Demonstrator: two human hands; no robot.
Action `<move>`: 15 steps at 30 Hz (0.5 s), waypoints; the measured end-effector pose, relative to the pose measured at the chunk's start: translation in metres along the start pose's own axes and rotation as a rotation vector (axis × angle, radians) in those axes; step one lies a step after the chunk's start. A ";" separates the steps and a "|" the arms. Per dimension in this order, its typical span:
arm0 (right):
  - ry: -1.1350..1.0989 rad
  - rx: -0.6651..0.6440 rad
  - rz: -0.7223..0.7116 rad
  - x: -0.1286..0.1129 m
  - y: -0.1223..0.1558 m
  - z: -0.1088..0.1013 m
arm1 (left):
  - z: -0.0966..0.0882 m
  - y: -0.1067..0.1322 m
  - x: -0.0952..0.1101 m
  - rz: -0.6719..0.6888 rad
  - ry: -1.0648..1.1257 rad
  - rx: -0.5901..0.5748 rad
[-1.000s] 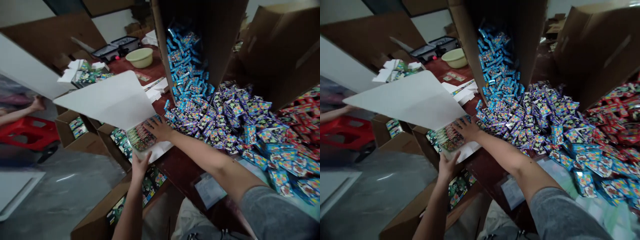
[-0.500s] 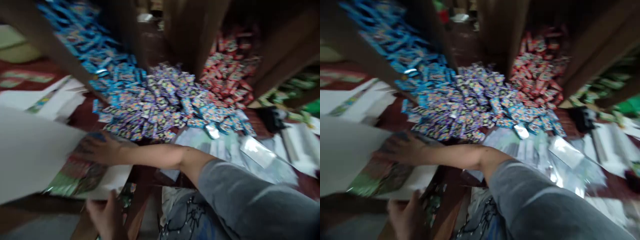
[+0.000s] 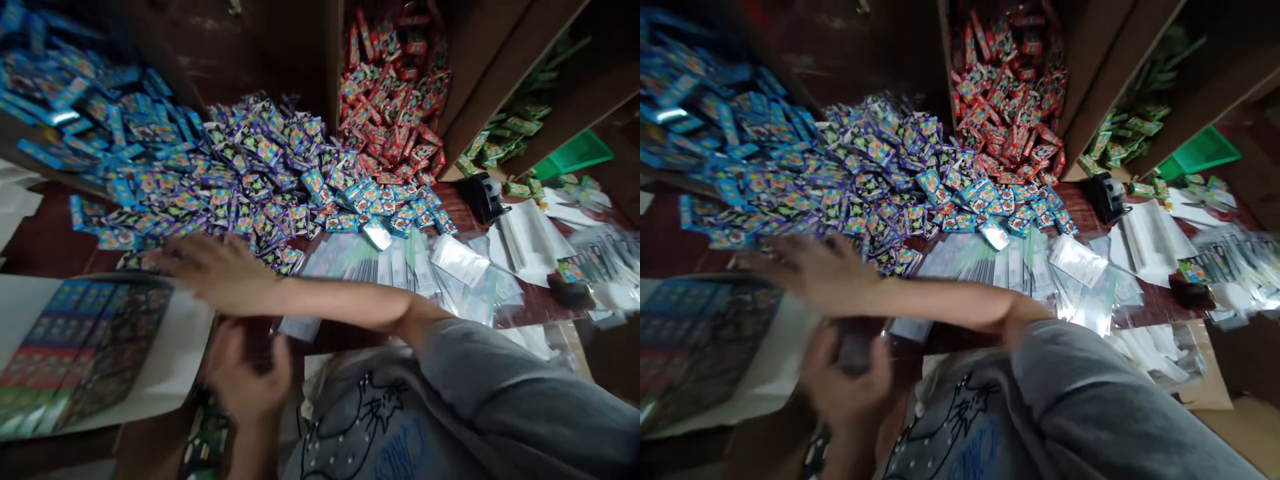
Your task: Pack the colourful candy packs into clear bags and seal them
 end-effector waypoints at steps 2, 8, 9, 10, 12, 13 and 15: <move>-0.288 0.086 0.327 0.061 0.056 0.011 | 0.039 -0.012 0.023 0.028 -0.072 -0.006; -0.874 0.308 0.452 0.138 0.218 0.011 | 0.051 -0.026 0.041 -0.004 -0.201 -0.060; -0.923 0.306 0.410 0.134 0.229 0.008 | 0.038 -0.028 0.045 -0.016 -0.166 -0.035; -0.959 0.313 0.371 0.129 0.235 0.003 | 0.026 -0.032 0.051 -0.025 -0.110 -0.021; -0.991 0.364 0.319 0.122 0.235 -0.006 | 0.011 -0.039 0.063 -0.057 0.042 -0.056; -0.991 0.395 0.309 0.122 0.232 -0.010 | 0.009 -0.041 0.069 -0.085 0.112 -0.094; -0.982 0.414 0.316 0.127 0.227 -0.016 | 0.012 -0.044 0.074 -0.163 0.200 -0.166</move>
Point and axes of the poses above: each hand's wrist, its own y-axis away from the middle knuckle, its own z-axis out of the palm, x = y × z, the point moved 8 cm from there along -y, towards the middle knuckle, and after that the axes turned 6 degrees about x, right-handed, at the moved point
